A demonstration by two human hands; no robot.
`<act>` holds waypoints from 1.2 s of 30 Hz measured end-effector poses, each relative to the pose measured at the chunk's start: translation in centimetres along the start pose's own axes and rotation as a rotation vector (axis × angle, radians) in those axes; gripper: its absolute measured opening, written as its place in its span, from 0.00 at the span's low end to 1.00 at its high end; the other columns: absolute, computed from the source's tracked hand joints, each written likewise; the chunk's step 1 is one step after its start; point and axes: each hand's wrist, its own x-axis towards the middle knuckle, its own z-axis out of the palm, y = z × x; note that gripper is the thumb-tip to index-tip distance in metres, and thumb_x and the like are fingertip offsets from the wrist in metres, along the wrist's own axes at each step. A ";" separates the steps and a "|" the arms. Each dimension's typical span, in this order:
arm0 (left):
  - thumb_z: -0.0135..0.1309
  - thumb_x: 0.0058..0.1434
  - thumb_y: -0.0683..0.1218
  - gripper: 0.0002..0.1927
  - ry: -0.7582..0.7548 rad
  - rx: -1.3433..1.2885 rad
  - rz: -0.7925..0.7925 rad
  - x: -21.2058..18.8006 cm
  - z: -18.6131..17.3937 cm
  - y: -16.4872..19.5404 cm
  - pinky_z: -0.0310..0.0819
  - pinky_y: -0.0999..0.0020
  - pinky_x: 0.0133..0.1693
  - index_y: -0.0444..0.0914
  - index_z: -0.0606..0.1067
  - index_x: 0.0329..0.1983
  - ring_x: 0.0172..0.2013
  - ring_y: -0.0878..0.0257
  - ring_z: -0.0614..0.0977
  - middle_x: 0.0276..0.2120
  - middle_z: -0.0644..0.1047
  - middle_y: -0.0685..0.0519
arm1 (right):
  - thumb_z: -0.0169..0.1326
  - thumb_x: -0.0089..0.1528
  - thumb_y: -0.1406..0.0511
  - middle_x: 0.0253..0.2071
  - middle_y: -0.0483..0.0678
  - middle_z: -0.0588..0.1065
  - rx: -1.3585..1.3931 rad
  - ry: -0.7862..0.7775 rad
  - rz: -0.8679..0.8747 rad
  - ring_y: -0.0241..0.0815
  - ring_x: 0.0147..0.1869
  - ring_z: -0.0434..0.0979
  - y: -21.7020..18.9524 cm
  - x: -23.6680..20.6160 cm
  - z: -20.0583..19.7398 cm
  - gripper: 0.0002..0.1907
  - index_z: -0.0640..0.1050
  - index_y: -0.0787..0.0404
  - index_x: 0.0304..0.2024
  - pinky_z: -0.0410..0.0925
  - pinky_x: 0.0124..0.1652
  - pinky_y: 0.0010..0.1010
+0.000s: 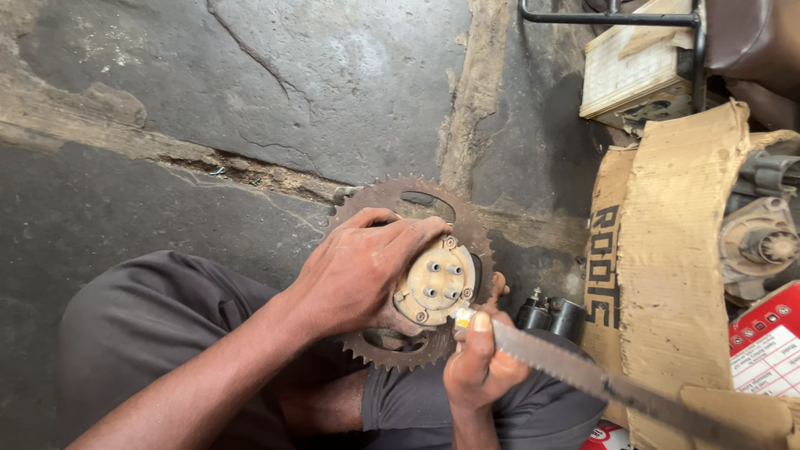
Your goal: The person sits on the workshop floor holding a motorcycle sprocket with a hub assembly, and repeatedly files the edge of the hub with a hacksaw blade, turning the assembly to work around it.
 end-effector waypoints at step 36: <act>0.75 0.37 0.64 0.60 0.121 0.115 0.080 -3.5 2.2 -1.9 0.67 0.54 0.61 0.38 0.60 0.69 0.53 0.53 0.81 0.54 0.78 0.51 | 0.53 0.74 0.72 0.47 0.59 0.75 0.395 -0.035 0.045 0.48 0.44 0.78 -0.3 -0.7 -0.3 0.12 0.69 0.73 0.55 0.74 0.44 0.36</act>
